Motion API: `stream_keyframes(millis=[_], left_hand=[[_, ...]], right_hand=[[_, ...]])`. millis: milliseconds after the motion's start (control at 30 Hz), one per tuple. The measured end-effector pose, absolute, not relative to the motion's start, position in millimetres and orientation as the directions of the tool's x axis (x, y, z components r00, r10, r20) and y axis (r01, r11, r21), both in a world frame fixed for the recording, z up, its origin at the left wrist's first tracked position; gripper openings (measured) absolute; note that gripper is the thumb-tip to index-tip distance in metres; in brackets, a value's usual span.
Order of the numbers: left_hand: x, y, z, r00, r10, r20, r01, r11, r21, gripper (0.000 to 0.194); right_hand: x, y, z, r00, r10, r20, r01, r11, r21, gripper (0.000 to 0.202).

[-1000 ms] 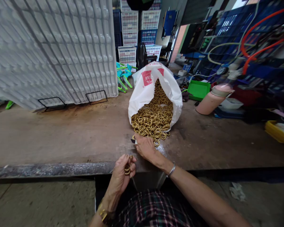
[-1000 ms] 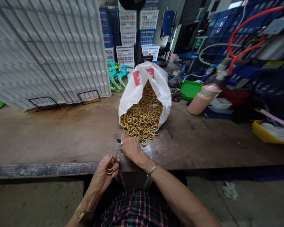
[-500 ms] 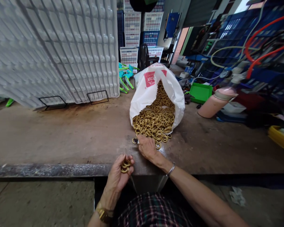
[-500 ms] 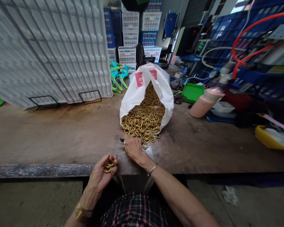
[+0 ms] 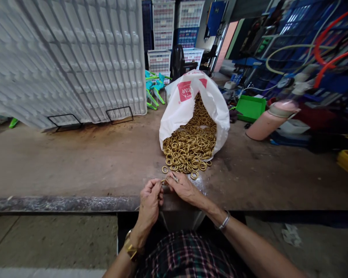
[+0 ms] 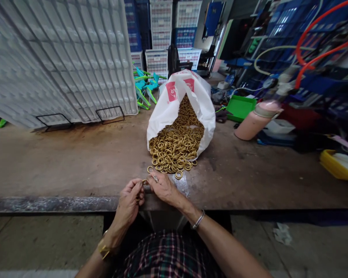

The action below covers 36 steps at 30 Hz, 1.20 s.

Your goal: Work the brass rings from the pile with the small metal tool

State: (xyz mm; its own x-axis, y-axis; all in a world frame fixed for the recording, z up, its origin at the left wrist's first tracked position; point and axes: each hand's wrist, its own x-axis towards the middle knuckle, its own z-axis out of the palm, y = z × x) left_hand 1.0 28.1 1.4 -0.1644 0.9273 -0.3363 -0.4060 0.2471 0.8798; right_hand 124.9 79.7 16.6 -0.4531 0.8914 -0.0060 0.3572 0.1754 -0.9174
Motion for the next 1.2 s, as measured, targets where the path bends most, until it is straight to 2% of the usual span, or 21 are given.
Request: stream_keyframes(millis=[267, 500, 833, 933, 1067, 1200], left_hand=[[2, 25, -2, -0.143, 0.941, -0.307, -0.250, 0.266, 0.931, 0.034], [1, 23, 2, 0.003, 0.942, -0.334, -0.265, 0.323, 0.908, 0.031], [-4, 18, 3, 0.059, 0.947, -0.317, -0.388, 0.314, 0.866, 0.026], [-4, 18, 2, 0.042, 0.946, -0.322, -0.395, 0.311, 0.864, 0.025], [-3, 18, 1, -0.007, 0.950, -0.314, -0.356, 0.291, 0.888, 0.027], [-1, 18, -1, -0.056, 0.958, -0.282, -0.275, 0.257, 0.926, 0.029]], right_hand=[[121, 78, 17, -0.381, 0.916, -0.127, 0.364, 0.023, -0.931, 0.023], [119, 76, 14, -0.361, 0.931, -0.057, 0.440, 0.116, -0.891, 0.019], [118, 75, 10, -0.402, 0.916, -0.012, 0.378, 0.154, -0.913, 0.022], [119, 74, 5, -0.374, 0.927, 0.030, 0.498, 0.228, -0.837, 0.022], [123, 69, -1, -0.436, 0.900, 0.004, 0.720, 0.351, -0.598, 0.015], [124, 63, 3, -0.520, 0.853, -0.049, 0.774, 0.445, -0.451, 0.018]])
